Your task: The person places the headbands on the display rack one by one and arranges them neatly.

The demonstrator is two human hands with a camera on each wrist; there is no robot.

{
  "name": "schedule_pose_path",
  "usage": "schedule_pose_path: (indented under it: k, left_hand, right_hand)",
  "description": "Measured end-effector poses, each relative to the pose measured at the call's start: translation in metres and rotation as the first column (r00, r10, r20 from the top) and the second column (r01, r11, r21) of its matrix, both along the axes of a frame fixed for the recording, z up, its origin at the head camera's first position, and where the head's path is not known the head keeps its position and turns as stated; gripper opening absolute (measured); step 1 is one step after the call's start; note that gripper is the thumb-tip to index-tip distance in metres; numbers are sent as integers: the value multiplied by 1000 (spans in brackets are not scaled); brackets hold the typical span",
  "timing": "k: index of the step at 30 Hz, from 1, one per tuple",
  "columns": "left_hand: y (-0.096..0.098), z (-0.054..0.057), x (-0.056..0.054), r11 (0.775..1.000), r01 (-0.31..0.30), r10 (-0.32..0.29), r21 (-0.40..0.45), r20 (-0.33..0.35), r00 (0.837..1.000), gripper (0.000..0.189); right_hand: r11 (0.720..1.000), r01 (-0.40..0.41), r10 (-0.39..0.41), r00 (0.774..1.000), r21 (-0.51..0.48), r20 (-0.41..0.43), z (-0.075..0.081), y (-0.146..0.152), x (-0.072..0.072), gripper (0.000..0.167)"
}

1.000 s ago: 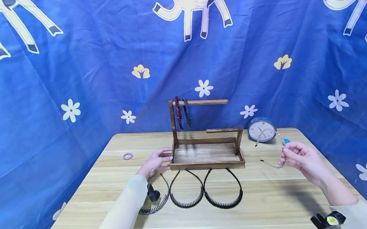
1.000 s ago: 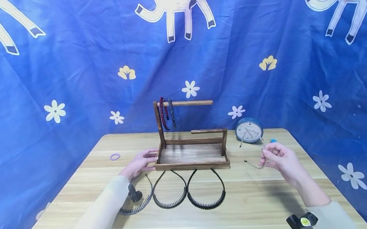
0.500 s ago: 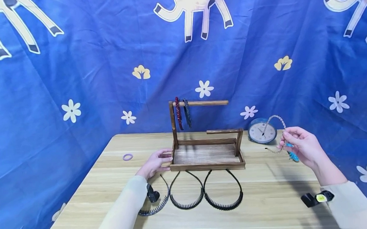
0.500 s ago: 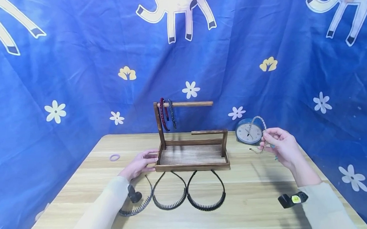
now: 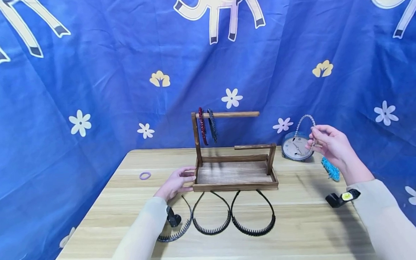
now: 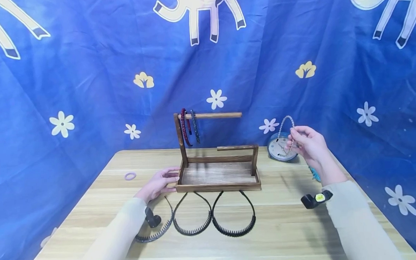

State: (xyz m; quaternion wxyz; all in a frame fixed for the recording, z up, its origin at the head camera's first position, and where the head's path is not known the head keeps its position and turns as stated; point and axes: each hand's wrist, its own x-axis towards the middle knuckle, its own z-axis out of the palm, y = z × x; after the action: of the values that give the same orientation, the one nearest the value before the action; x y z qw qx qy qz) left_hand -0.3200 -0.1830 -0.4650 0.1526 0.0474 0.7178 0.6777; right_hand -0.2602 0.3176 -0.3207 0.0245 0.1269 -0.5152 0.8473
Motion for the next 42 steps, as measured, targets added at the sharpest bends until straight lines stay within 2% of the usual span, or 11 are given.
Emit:
schedule_pose_path:
  k: [5,11,15,18,27,30,36,42]
  left_hand:
    - [1,2,1,1000,0,-1,4,5,1000,53]
    - [2,4,2,1000,-7,7,2,-5,1000,53]
    - [2,4,2,1000,-10,10,1,-7,1000,53]
    - [3,4,2,1000,-13,13,2,-7,1000,53]
    - [3,4,5,1000,-9,9,1,-3,1000,54]
    - [3,4,5,1000,-5,5,0,0,1000,54]
    - [3,3,4,1000,-28,28,-2,9,1000,53]
    - [2,3,3,999,-35,35,0,15,999,54]
  right_hand:
    - [1000,8,-7,999,-9,40,11,-9,-13,9]
    - [996,52,-58,996,72,74,24,-23,-25,18]
    - [997,14,-20,997,72,79,30,-29,-34,28]
    - [999,-27,24,997,37,75,32,-33,-40,35]
    - [994,-14,4,996,112,91,40,-58,-55,61]
    - [991,-15,2,995,132,98,42,-68,-58,65]
    - [992,-55,46,995,109,88,42,-87,-64,62]
    - [997,-79,77,995,16,69,42,-107,-67,41]
